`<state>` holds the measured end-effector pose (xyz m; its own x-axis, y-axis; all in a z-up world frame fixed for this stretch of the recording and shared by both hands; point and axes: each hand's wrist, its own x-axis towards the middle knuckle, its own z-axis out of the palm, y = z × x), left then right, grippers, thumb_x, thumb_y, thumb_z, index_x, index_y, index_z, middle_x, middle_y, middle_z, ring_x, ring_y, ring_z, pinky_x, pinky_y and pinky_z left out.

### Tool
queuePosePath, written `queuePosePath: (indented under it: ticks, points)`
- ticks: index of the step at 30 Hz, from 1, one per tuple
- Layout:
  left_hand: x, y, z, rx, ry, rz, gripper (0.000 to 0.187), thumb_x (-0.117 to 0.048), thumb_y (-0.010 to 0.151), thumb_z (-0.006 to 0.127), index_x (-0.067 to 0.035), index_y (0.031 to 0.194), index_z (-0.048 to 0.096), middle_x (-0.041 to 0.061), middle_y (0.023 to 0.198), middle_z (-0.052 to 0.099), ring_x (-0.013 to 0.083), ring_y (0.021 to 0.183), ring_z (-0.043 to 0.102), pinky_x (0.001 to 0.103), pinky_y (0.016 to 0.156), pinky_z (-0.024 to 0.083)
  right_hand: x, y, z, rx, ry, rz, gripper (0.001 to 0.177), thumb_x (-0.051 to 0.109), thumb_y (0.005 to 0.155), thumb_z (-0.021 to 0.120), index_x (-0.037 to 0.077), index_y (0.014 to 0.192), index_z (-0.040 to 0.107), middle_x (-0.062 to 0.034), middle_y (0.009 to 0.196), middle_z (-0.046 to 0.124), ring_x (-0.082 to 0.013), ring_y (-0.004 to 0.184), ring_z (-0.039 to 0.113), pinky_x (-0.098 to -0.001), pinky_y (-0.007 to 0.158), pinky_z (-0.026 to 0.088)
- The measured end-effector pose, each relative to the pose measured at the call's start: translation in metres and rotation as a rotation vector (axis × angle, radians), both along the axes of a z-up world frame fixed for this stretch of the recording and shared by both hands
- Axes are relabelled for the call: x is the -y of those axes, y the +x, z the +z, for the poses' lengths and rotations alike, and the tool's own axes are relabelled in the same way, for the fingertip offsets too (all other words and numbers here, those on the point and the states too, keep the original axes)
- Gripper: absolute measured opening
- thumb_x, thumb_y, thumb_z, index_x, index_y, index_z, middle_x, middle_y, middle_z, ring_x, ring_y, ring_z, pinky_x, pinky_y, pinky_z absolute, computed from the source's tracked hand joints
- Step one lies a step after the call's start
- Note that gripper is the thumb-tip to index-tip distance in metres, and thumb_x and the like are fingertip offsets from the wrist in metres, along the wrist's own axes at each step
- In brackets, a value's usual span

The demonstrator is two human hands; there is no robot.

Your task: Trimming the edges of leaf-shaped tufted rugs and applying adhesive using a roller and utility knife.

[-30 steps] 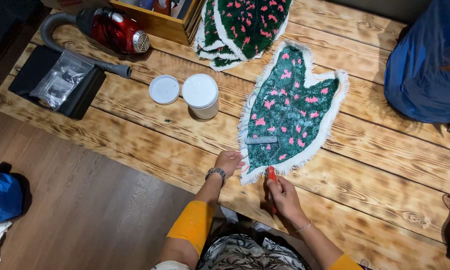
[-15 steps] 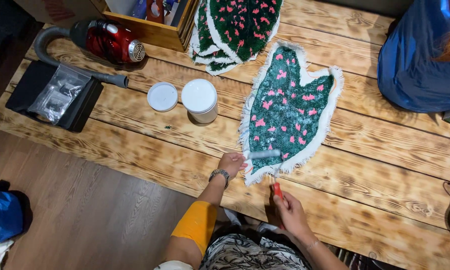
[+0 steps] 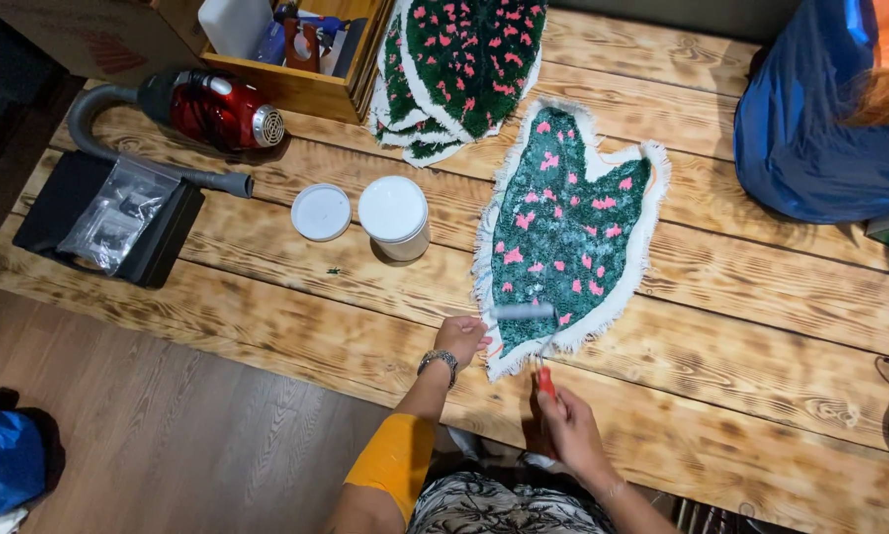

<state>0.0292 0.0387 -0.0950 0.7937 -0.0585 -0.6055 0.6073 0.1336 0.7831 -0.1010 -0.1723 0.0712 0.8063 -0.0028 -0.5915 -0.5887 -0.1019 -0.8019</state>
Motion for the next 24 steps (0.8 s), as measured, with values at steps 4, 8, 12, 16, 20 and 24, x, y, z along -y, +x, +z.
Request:
queuePosePath:
  ticks: [4, 8, 12, 16, 20, 24]
  points:
    - [0.000, 0.002, -0.006, 0.019, -0.031, 0.001, 0.026, -0.010, 0.096, 0.066, 0.010, 0.113, 0.066, 0.019, 0.103, 0.075, 0.0219, 0.083, 0.076, 0.029, 0.069, 0.062, 0.010, 0.000, -0.037, 0.091, -0.040, 0.030, 0.028, 0.029, 0.098, 0.061, 0.008, 0.115, 0.070, 0.0039, 0.055, 0.046, -0.0076, 0.044, 0.042, -0.0274, 0.040, 0.033]
    - [0.000, 0.003, -0.014, 0.030, -0.012, -0.004, 0.026, -0.010, 0.096, 0.065, 0.009, 0.114, 0.066, 0.017, 0.106, 0.075, 0.0206, 0.083, 0.077, 0.028, 0.072, 0.062, -0.008, 0.058, -0.001, -0.019, 0.178, -0.114, 0.027, 0.028, 0.101, 0.058, 0.004, 0.090, 0.060, 0.0002, 0.055, 0.050, -0.0125, 0.040, 0.043, -0.0312, 0.036, 0.034]
    - [0.000, 0.004, -0.013, 0.038, 0.020, -0.005, 0.026, -0.010, 0.095, 0.065, 0.008, 0.115, 0.065, 0.015, 0.103, 0.075, 0.0204, 0.081, 0.077, 0.029, 0.069, 0.062, -0.006, 0.053, -0.011, -0.014, 0.108, -0.078, 0.027, 0.028, 0.101, 0.057, 0.005, 0.091, 0.064, -0.0005, 0.055, 0.053, -0.0110, 0.041, 0.045, -0.0292, 0.038, 0.036]
    - [-0.003, -0.007, 0.012, 0.081, -0.026, 0.030, 0.024, -0.012, 0.093, 0.067, 0.007, 0.108, 0.068, 0.015, 0.091, 0.075, 0.0179, 0.072, 0.075, 0.029, 0.062, 0.063, 0.020, 0.001, -0.014, -0.039, 0.149, -0.053, 0.024, 0.027, 0.100, 0.059, 0.005, 0.095, 0.068, 0.0018, 0.055, 0.048, -0.0081, 0.041, 0.041, -0.0267, 0.039, 0.032]
    - [-0.009, -0.027, 0.082, -0.106, -0.005, -0.175, 0.030, -0.025, 0.090, 0.081, 0.003, 0.098, 0.072, 0.008, 0.080, 0.070, 0.0116, 0.062, 0.066, 0.025, 0.049, 0.050, 0.045, 0.037, 0.006, 0.020, -0.039, -0.051, 0.031, 0.029, 0.101, 0.057, 0.002, 0.090, 0.067, -0.0008, 0.056, 0.056, -0.0115, 0.040, 0.048, -0.0294, 0.039, 0.037]
    - [-0.005, -0.046, 0.053, -0.096, -0.114, -0.283, 0.034, -0.022, 0.080, 0.088, 0.004, 0.096, 0.073, 0.006, 0.080, 0.073, 0.0092, 0.062, 0.067, 0.024, 0.050, 0.053, 0.042, 0.085, 0.021, 0.014, -0.052, -0.063, 0.026, 0.028, 0.099, 0.056, 0.006, 0.094, 0.068, -0.0020, 0.054, 0.054, -0.0132, 0.037, 0.044, -0.0305, 0.037, 0.034]
